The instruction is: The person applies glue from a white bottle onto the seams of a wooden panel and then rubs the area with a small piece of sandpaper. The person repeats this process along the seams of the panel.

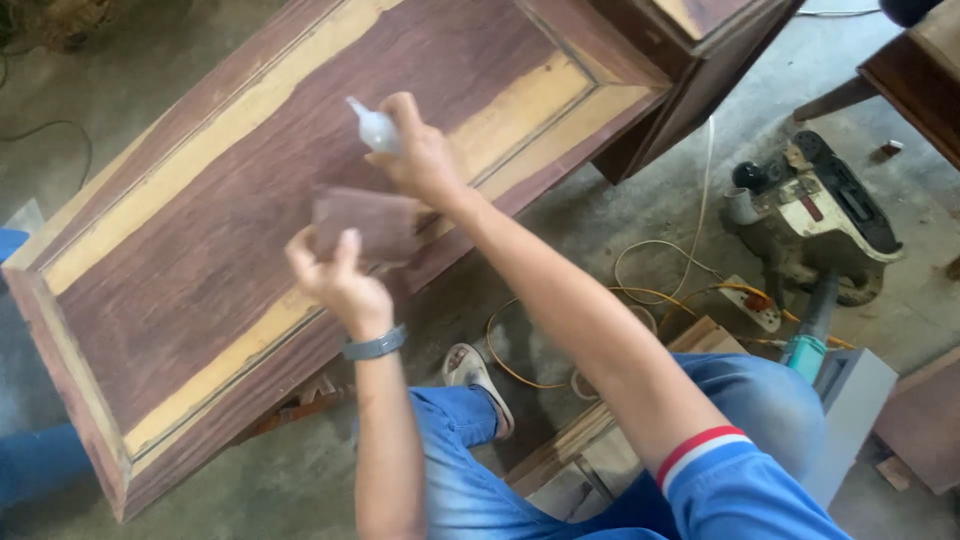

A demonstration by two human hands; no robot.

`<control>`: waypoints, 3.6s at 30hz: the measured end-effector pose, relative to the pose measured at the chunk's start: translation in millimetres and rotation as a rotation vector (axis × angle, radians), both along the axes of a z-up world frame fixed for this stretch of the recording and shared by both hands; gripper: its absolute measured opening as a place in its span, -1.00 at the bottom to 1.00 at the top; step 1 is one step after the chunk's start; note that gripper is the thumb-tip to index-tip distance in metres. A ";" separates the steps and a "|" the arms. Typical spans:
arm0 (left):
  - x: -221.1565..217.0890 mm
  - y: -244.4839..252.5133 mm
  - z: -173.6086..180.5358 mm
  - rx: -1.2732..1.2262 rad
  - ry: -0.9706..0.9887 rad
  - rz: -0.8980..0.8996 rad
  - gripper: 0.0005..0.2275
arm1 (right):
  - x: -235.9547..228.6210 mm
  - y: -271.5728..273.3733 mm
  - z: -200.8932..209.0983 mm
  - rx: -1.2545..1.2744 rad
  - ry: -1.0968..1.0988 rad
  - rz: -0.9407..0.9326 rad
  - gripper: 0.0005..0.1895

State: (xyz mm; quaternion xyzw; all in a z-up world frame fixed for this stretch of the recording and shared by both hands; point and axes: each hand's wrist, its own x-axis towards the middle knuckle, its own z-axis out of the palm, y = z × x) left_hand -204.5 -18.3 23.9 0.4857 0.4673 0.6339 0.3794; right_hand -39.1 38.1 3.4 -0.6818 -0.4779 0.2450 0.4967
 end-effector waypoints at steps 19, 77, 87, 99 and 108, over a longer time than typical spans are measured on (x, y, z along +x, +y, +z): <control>60.5 -23.2 -30.5 0.487 0.674 -0.541 -0.81 | 128.5 -177.1 49.5 0.352 -0.471 -0.365 -0.52; 99.9 -24.4 -47.3 0.631 1.448 -0.610 -0.26 | 136.4 -149.6 22.1 -0.488 -0.960 0.036 -0.14; 98.0 -27.3 -58.3 0.668 1.471 -0.534 -0.26 | 119.3 -152.8 48.8 -0.645 -0.705 0.020 -0.10; 97.8 -26.7 -57.5 0.655 1.504 -0.573 -0.17 | 137.1 -149.6 10.1 -0.531 -0.891 -0.025 -0.21; 99.3 -28.4 -52.1 0.487 1.508 -0.723 -0.20 | 142.2 -153.8 -14.5 -0.482 -1.038 -0.093 -0.43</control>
